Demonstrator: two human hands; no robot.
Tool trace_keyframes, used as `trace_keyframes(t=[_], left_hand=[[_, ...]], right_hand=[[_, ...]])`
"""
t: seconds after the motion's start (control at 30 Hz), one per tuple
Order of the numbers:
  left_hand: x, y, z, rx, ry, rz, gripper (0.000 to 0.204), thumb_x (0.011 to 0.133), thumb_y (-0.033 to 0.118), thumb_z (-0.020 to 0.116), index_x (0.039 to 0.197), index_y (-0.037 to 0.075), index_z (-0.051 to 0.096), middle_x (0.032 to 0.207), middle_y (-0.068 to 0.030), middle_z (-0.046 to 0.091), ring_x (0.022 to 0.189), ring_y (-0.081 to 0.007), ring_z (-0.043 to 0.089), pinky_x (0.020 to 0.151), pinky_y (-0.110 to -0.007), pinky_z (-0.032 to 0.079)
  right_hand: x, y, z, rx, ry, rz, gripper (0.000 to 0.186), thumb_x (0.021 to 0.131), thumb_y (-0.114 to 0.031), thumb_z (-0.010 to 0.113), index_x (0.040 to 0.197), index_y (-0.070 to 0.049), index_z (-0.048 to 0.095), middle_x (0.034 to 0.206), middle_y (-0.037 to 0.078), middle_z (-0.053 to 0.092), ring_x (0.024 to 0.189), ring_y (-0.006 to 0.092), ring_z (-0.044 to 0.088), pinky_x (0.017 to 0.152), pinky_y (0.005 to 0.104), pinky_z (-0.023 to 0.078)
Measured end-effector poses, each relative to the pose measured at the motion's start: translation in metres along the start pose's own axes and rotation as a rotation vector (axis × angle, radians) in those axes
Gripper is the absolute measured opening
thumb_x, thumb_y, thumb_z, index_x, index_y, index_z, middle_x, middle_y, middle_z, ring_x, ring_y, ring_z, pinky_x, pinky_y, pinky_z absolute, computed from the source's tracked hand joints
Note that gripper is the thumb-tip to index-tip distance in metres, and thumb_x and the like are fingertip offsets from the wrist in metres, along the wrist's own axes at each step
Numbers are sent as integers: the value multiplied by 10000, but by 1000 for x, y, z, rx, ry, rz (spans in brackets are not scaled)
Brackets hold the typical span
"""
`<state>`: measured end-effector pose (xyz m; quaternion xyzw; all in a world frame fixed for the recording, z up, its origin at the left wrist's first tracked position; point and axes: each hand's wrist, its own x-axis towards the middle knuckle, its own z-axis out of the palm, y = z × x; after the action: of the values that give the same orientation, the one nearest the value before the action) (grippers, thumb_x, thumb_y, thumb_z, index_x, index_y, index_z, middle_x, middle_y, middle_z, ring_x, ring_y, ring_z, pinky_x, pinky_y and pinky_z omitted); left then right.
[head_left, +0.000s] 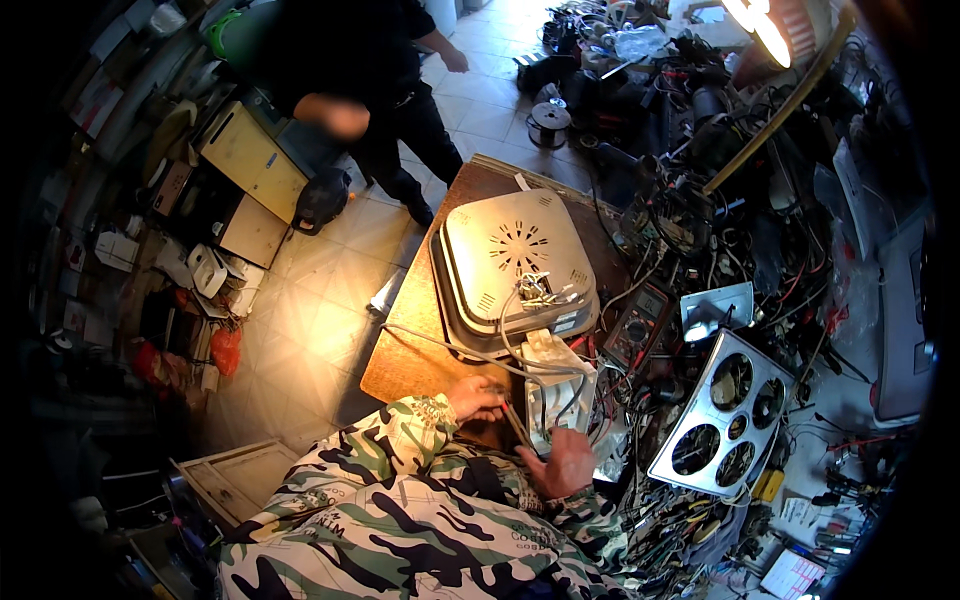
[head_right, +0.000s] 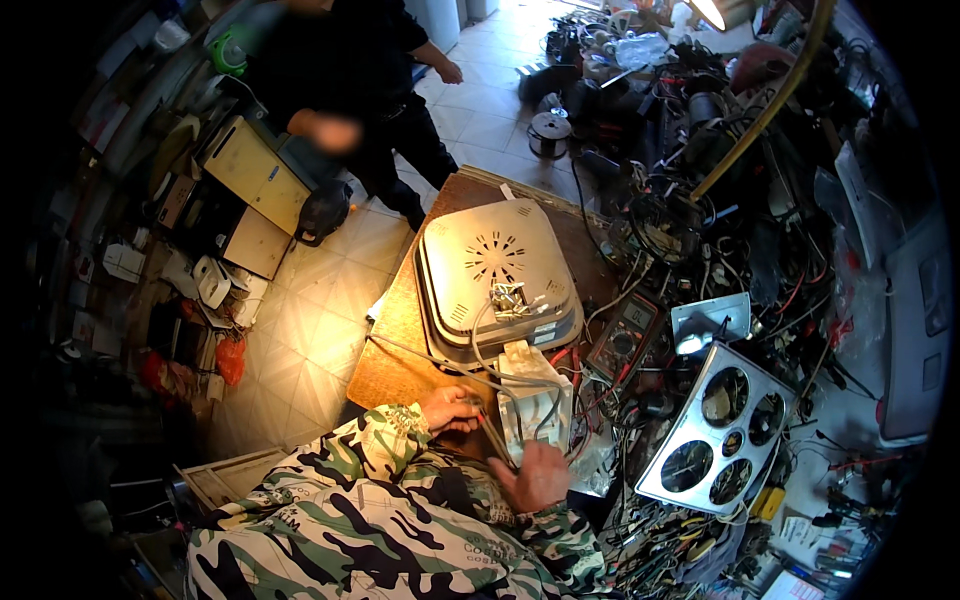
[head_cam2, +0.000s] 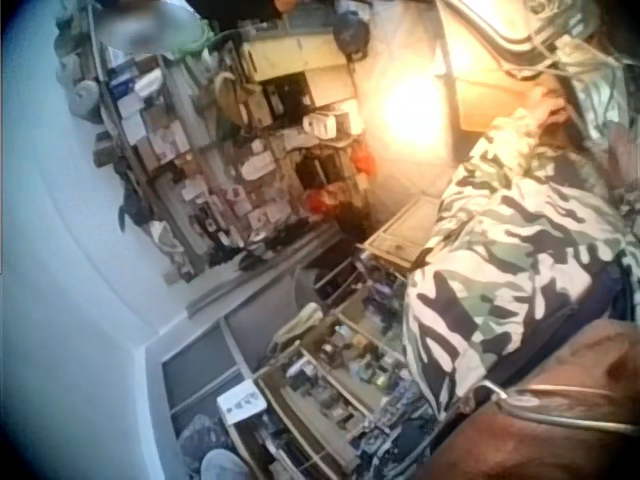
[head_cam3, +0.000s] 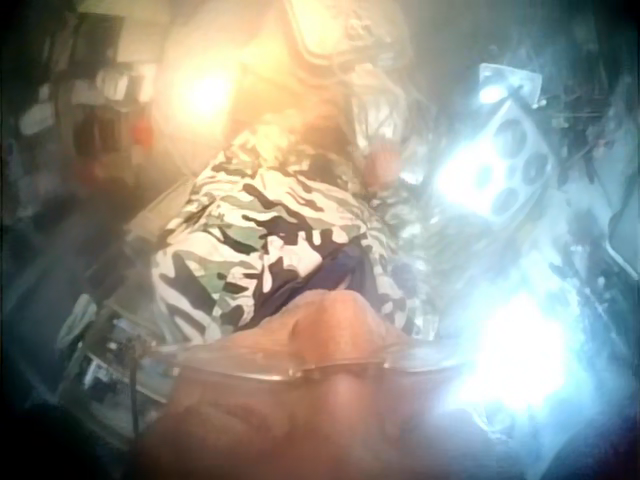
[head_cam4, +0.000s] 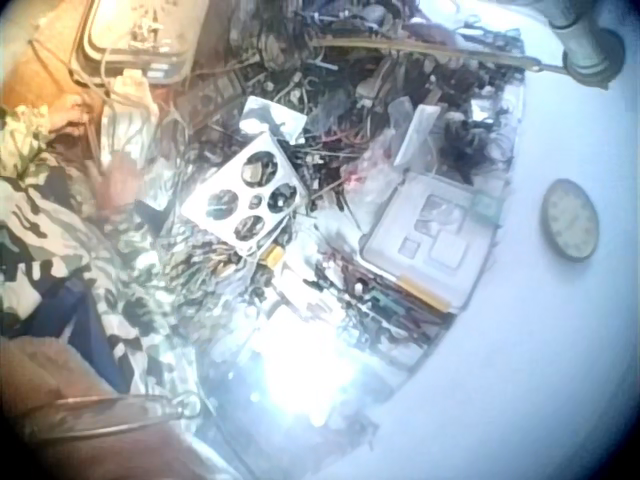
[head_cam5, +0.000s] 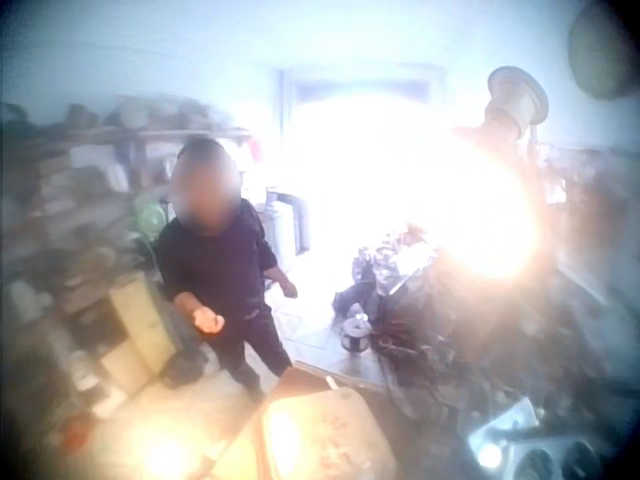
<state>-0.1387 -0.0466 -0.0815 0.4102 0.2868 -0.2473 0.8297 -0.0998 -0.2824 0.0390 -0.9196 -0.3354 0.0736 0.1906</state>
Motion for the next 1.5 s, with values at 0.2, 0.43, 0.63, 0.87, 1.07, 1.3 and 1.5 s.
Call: trace_keyframes(t=[0.2, 0.43, 0.63, 0.87, 1.07, 1.3, 1.5], left_hand=[[-54, 29, 55, 130, -360, 259, 316, 900, 48, 676, 1180, -20, 545, 964, -120, 684, 779, -149, 662, 679, -281, 548], [-68, 48, 82, 140, -373, 381, 712, 910, 53, 676, 1494, 2, 272, 1483, -178, 381, 1005, -208, 669, 831, -304, 550], [-87, 81, 26, 206, 1, 512, 324, 950, 146, 618, 1218, -32, 583, 1046, -159, 675, 891, -169, 684, 734, -294, 573], [-19, 100, -122, 529, 401, 1013, 223, 882, 69, 650, 1091, -6, 631, 976, -68, 624, 877, -157, 641, 765, -293, 553], [78, 71, -218, 478, 237, 1062, 728, 871, 441, 698, 1373, -13, 430, 1309, -188, 524, 1148, -369, 578, 1004, -459, 458], [70, 121, -147, -310, 384, 78, 859, 892, 444, 697, 1518, 35, 274, 1512, -270, 337, 1369, -400, 384, 1143, -494, 325], [68, 137, -130, -291, 377, 9, 888, 892, 482, 683, 1518, 14, 262, 1543, -230, 318, 1402, -369, 353, 1158, -494, 294]], right_hand=[[9, -9, 18, 356, 37, -16, 383, 798, -289, 768, 994, -11, 592, 768, 192, 611, 685, 398, 608, 582, 469, 473], [-3, 25, 2, 640, 54, 150, 128, 898, -127, 630, 933, -4, 623, 701, 124, 630, 602, 232, 598, 557, 366, 458], [-18, 108, -41, 1036, 275, 612, 177, 935, -175, 587, 858, -17, 585, 657, 61, 602, 544, 139, 575, 508, 275, 469], [-18, 175, 10, 1079, 215, 752, 144, 890, -138, 592, 809, -19, 593, 556, 65, 575, 412, 185, 561, 391, 309, 432], [-33, 200, 70, 339, 279, 869, 374, 797, -212, 745, 1046, 39, 620, 661, 115, 628, 546, 254, 637, 507, 405, 508], [2, 130, 19, -221, 249, 774, 627, 669, -308, 813, 1156, 32, 612, 1038, 242, 666, 936, 393, 660, 790, 483, 524], [44, 72, 0, -190, 317, 682, 487, 748, -245, 777, 1127, 29, 642, 1001, 224, 674, 931, 385, 658, 826, 446, 523]])
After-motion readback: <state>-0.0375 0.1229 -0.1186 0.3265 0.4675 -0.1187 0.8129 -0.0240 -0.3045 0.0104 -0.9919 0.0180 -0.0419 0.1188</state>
